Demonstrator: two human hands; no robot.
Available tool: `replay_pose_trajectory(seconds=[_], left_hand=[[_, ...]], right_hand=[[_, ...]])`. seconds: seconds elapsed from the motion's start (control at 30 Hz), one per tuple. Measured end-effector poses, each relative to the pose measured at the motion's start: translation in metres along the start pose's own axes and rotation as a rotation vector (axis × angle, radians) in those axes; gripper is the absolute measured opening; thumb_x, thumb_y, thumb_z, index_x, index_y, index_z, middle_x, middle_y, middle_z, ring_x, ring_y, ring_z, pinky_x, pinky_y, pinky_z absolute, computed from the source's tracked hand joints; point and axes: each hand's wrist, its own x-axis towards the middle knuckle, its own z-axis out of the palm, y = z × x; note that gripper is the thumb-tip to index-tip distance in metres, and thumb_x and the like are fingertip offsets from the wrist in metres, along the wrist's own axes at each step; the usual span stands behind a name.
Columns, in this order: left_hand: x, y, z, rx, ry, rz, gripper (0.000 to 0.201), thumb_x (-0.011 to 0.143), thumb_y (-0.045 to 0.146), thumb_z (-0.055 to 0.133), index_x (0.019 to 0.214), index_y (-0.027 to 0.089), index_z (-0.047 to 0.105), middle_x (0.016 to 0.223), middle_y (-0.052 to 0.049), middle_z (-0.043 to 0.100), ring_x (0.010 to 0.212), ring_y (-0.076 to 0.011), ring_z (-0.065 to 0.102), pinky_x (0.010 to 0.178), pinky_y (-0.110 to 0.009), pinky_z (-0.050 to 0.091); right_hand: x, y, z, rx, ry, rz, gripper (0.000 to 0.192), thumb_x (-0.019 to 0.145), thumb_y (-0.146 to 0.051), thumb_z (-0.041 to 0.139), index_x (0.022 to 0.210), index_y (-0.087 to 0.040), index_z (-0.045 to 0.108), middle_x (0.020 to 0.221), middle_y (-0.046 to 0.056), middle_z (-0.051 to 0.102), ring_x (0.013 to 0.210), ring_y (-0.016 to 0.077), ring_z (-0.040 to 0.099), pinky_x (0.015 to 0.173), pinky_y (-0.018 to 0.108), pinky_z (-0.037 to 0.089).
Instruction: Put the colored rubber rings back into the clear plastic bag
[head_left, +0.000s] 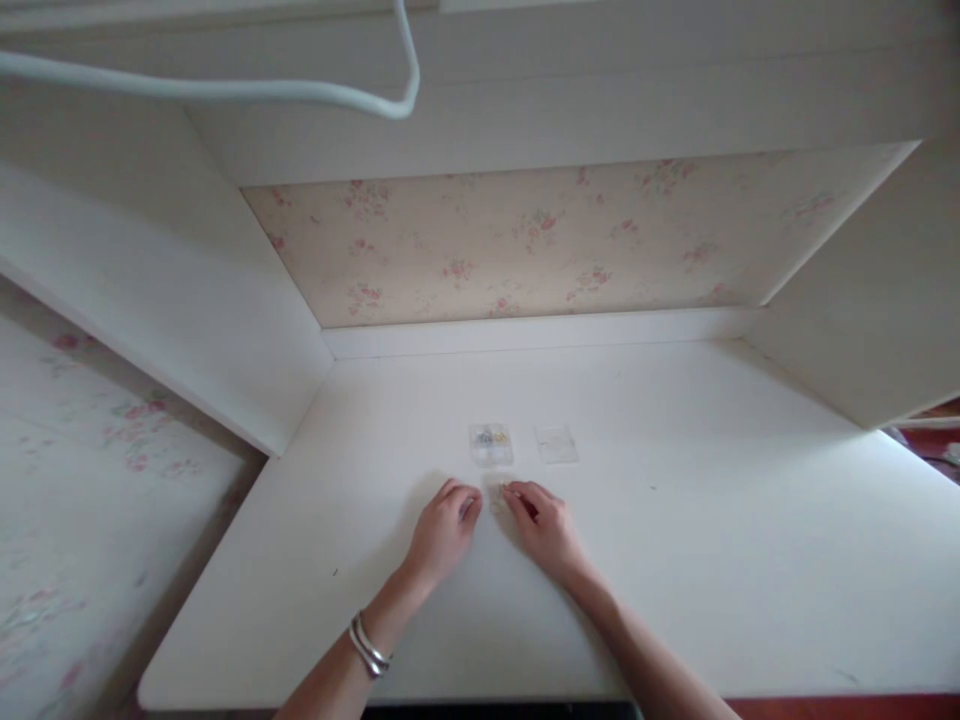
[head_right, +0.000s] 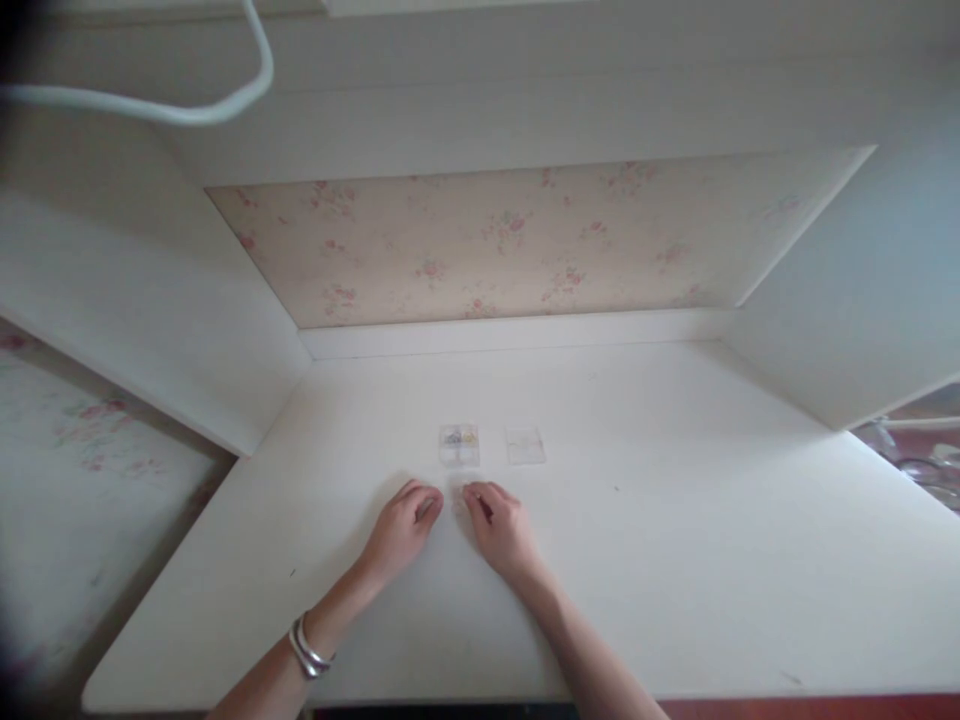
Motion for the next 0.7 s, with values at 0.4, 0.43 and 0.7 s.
replay_pose_trajectory(seconds=[0.4, 0.43, 0.7], left_hand=[[-0.014, 0.012, 0.012, 0.217, -0.094, 0.053, 0.024, 0.092, 0.027, 0.04, 0.098, 0.027, 0.063, 0.095, -0.002, 0.061, 0.085, -0.0136, 0.061, 0.071, -0.024, 0.045], [-0.014, 0.011, 0.013, 0.223, -0.094, 0.058, 0.024, 0.093, 0.027, 0.039, 0.097, 0.026, 0.063, 0.095, -0.002, 0.061, 0.084, -0.0138, 0.061, 0.071, -0.024, 0.045], [-0.015, 0.009, 0.017, 0.269, -0.134, 0.071, 0.027, 0.095, 0.027, 0.034, 0.09, 0.024, 0.06, 0.09, -0.003, 0.06, 0.077, -0.0145, 0.059, 0.068, -0.025, 0.043]], right_hand=[[0.075, 0.006, -0.016, -0.196, 0.022, -0.004, 0.027, 0.087, -0.032, 0.044, 0.088, -0.02, 0.067, 0.083, 0.003, 0.068, 0.069, 0.0148, 0.059, 0.064, 0.025, 0.041], [0.081, 0.007, -0.016, -0.228, 0.012, -0.012, 0.026, 0.087, -0.031, 0.043, 0.088, -0.021, 0.068, 0.084, 0.003, 0.068, 0.071, 0.015, 0.059, 0.065, 0.025, 0.041], [0.096, 0.012, -0.014, -0.348, -0.006, -0.004, 0.027, 0.087, -0.03, 0.043, 0.087, -0.023, 0.07, 0.087, 0.003, 0.07, 0.075, 0.0164, 0.061, 0.065, 0.025, 0.039]])
